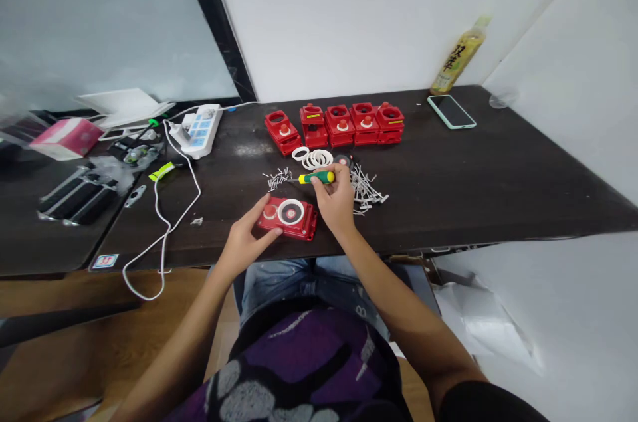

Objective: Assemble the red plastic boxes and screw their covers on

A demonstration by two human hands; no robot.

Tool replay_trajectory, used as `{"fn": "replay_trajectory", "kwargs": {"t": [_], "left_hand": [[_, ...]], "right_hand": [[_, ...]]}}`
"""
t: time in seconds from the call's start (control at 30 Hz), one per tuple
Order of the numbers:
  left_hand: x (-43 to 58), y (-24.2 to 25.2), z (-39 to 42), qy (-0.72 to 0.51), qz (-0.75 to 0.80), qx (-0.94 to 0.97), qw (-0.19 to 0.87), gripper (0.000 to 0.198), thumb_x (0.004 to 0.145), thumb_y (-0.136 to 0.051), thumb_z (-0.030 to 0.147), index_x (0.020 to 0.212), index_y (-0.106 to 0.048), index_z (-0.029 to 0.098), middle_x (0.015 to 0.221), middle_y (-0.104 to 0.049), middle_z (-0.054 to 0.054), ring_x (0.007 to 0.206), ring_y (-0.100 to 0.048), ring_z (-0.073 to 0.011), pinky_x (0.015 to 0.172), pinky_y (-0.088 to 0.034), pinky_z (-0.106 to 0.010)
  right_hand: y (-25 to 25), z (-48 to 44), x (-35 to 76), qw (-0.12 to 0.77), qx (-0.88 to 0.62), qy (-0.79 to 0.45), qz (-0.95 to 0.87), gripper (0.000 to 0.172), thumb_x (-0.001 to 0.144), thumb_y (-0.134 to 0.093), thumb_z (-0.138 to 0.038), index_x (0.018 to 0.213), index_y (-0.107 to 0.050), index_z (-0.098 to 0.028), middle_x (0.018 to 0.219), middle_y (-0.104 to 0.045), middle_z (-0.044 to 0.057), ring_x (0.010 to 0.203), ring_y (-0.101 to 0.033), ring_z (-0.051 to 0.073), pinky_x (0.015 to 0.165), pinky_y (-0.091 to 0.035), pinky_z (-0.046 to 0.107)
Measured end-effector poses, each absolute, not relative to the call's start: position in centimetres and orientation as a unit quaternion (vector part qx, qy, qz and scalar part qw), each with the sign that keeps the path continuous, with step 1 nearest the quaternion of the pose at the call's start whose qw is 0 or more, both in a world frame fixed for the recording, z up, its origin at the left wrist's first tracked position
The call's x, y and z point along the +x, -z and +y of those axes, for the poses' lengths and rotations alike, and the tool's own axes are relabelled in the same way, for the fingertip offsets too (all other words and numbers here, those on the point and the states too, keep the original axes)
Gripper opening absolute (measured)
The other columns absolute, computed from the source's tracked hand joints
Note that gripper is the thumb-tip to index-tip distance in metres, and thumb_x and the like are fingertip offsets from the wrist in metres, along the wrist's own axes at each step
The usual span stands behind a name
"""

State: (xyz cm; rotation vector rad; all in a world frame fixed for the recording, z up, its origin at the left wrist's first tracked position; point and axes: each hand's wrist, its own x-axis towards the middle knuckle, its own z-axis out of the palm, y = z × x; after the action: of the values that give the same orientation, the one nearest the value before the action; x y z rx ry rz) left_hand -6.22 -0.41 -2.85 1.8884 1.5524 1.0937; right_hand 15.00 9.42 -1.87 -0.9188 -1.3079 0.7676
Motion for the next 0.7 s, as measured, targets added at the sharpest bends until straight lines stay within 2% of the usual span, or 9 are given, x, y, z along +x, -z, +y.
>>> {"fn": "replay_trajectory", "kwargs": {"t": [0.23, 0.5, 0.7], "left_hand": [[-6.10, 2.86, -0.42, -0.403, 0.567, 0.680, 0.232, 0.074, 0.090, -0.075, 0.045, 0.156, -0.051, 0.022, 0.157, -0.057, -0.012, 0.144, -0.057, -0.0297, 0.125, -0.043, -0.046], [-6.05, 2.78, -0.49, -0.396, 0.572, 0.682, 0.225, 0.073, 0.091, -0.074, 0.045, 0.156, -0.051, 0.021, 0.158, -0.056, -0.012, 0.144, -0.057, -0.0295, 0.124, -0.044, -0.045], [-6.10, 2.90, -0.44, -0.393, 0.573, 0.680, 0.235, 0.075, 0.091, -0.075, 0.045, 0.157, -0.049, 0.020, 0.158, -0.056, -0.013, 0.144, -0.057, -0.0297, 0.124, -0.045, -0.045]], "right_hand": [[2.32, 9.30, 15.09, 0.621, -0.393, -0.326, -0.595, 0.026, 0.093, -0.068, -0.032, 0.116, -0.057, -0.026, 0.114, -0.073, 0.007, 0.109, -0.075, 0.023, 0.098, -0.063, 0.042], [1.78, 8.65, 15.03, 0.605, -0.401, -0.321, -0.609, 0.021, 0.093, -0.070, -0.032, 0.111, -0.063, -0.025, 0.115, -0.075, 0.007, 0.104, -0.076, 0.022, 0.092, -0.064, 0.040], [1.65, 8.58, 15.11, 0.607, -0.402, -0.315, -0.609, 0.023, 0.092, -0.071, -0.031, 0.114, -0.064, -0.025, 0.119, -0.075, 0.008, 0.107, -0.075, 0.022, 0.095, -0.064, 0.040]]}}
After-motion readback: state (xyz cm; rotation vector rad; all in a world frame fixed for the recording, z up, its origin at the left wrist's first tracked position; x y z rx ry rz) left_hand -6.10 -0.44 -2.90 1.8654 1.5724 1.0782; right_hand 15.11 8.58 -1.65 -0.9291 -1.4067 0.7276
